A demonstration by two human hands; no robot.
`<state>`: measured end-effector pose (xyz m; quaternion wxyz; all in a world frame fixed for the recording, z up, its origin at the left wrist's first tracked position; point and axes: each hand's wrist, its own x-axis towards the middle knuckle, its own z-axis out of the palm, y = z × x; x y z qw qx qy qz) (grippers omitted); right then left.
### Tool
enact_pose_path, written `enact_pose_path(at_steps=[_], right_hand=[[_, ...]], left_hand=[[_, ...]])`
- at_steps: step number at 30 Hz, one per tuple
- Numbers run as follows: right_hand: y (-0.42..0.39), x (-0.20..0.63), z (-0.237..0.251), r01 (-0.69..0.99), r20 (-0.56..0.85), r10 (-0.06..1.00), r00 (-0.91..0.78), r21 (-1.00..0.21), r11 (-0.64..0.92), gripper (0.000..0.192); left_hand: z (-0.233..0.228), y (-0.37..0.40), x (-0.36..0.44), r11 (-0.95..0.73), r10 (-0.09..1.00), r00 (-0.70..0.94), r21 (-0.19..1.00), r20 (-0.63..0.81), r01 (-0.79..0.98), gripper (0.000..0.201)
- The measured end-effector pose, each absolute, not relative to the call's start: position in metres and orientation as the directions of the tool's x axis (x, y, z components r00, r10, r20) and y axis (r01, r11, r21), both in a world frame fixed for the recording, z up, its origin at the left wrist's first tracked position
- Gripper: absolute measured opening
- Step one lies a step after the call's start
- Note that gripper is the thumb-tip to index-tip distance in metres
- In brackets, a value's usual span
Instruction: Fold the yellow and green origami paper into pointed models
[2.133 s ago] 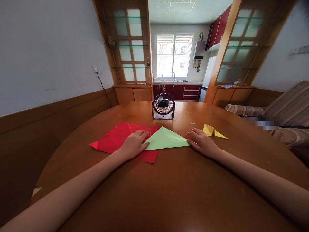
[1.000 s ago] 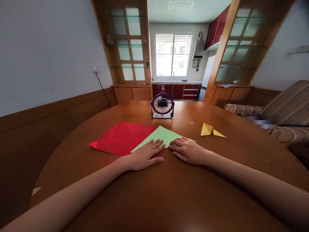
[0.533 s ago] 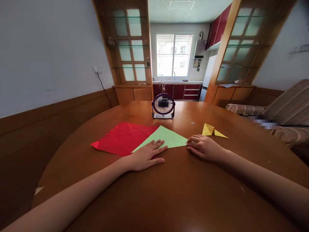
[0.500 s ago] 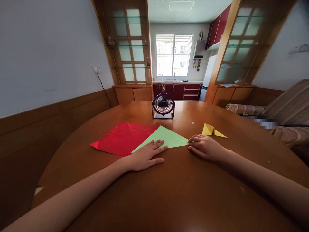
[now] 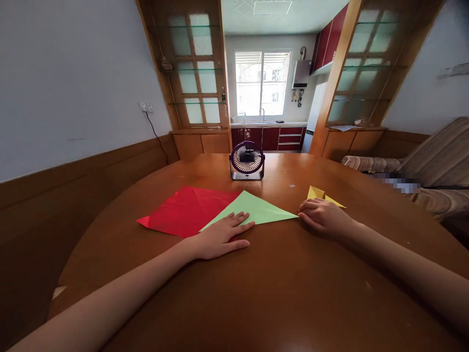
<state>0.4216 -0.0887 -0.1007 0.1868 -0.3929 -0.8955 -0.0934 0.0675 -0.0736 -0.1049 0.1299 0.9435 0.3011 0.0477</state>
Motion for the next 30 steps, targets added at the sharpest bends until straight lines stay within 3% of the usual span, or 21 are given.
enact_pose_path(at_steps=[5,9,13,24,30], right_hand=[[-0.090,0.414,-0.102,0.723,0.549,0.637,-0.541,-0.084,0.686,0.033],[-0.090,0.394,-0.108,0.600,0.443,0.569,-0.693,-0.083,0.796,0.035],[-0.088,0.386,-0.116,0.587,0.372,0.599,-0.709,-0.160,0.793,0.034],[-0.088,0.392,-0.120,0.576,0.377,0.615,-0.693,-0.222,0.786,0.034],[-0.087,0.392,-0.121,0.568,0.386,0.613,-0.689,-0.239,0.788,0.034]], left_hand=[[-0.103,-0.072,0.070,-0.790,0.571,0.821,0.267,-0.004,0.551,0.061],[-0.102,-0.071,0.072,-0.785,0.577,0.817,0.277,0.000,0.554,0.061],[-0.103,-0.071,0.072,-0.770,0.589,0.808,0.292,-0.013,0.566,0.063],[-0.096,-0.071,0.061,-0.761,0.595,0.804,0.306,-0.023,0.572,0.061],[-0.088,-0.070,0.053,-0.786,0.589,0.808,0.245,0.022,0.567,0.053]])
